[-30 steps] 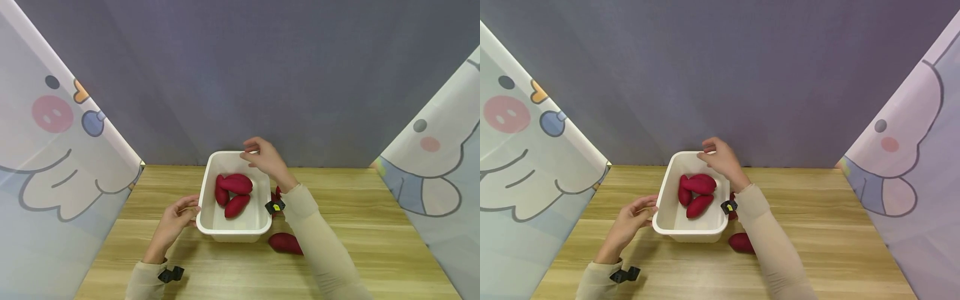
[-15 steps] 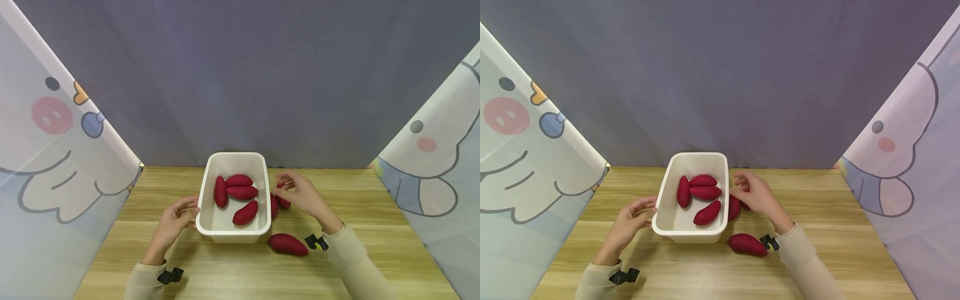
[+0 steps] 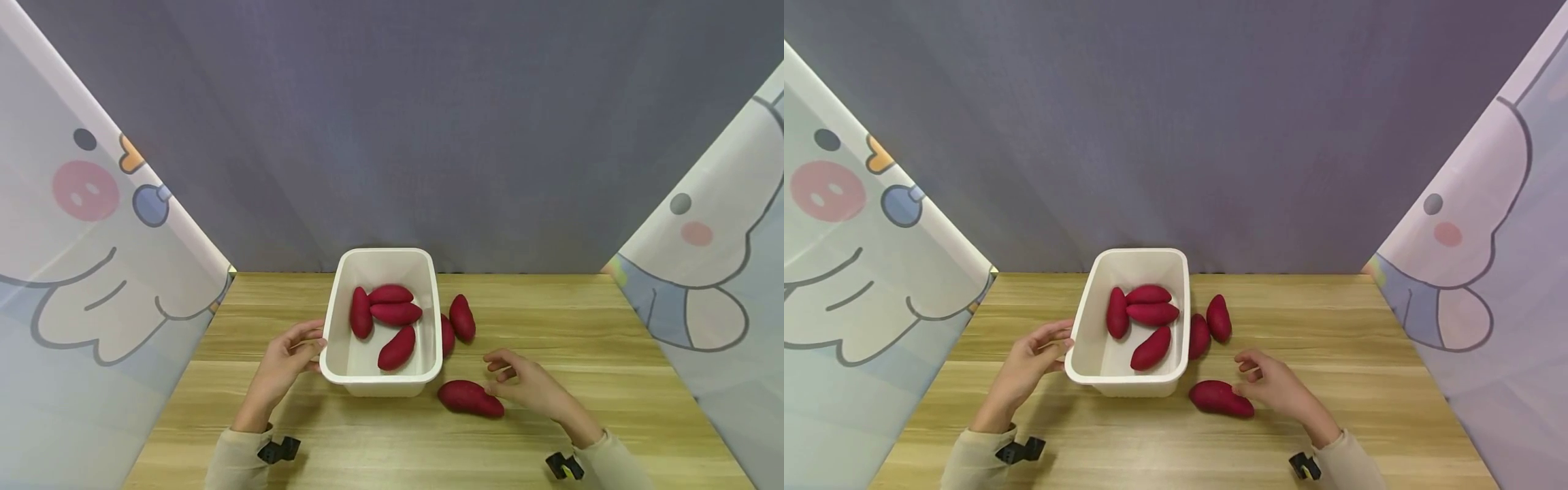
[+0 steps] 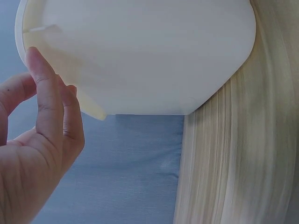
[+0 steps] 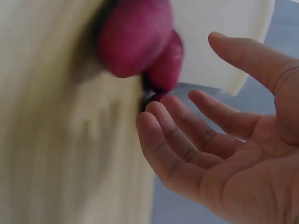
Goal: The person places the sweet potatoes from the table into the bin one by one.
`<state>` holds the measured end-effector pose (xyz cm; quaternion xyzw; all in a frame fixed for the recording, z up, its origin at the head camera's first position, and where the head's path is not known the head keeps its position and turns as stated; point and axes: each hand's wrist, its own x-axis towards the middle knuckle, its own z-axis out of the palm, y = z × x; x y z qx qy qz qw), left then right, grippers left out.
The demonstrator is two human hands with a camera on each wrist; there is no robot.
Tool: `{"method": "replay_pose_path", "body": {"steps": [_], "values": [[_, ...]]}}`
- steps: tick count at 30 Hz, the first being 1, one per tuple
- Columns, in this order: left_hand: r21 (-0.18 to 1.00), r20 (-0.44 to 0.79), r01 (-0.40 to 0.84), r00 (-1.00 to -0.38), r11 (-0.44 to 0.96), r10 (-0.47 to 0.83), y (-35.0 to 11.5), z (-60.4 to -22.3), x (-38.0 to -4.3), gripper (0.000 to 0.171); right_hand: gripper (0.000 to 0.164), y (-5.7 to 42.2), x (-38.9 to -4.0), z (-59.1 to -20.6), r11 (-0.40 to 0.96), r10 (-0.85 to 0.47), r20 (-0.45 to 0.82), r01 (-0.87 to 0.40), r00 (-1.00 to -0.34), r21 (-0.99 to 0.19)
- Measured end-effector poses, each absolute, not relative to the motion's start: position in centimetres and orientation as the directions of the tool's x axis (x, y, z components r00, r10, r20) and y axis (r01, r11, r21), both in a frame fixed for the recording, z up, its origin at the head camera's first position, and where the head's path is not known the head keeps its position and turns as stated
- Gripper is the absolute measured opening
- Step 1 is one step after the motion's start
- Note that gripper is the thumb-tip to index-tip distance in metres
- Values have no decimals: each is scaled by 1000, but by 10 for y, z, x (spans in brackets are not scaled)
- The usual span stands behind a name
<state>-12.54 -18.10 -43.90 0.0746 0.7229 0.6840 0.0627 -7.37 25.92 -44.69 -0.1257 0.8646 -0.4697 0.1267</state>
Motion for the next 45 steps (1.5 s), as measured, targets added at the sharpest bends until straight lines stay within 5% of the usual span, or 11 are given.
{"method": "replay_pose_path", "body": {"steps": [26,45], "values": [[999,-1,8,-983,52,182,-180,-436,-124,41,48,271,-64,-488,348,-369,-151,14,-917,-937],[999,8,18,-981,48,192,-180,-437,-124,42,50,292,-95,-424,394,-230,-55,-41,-972,-918]]}}
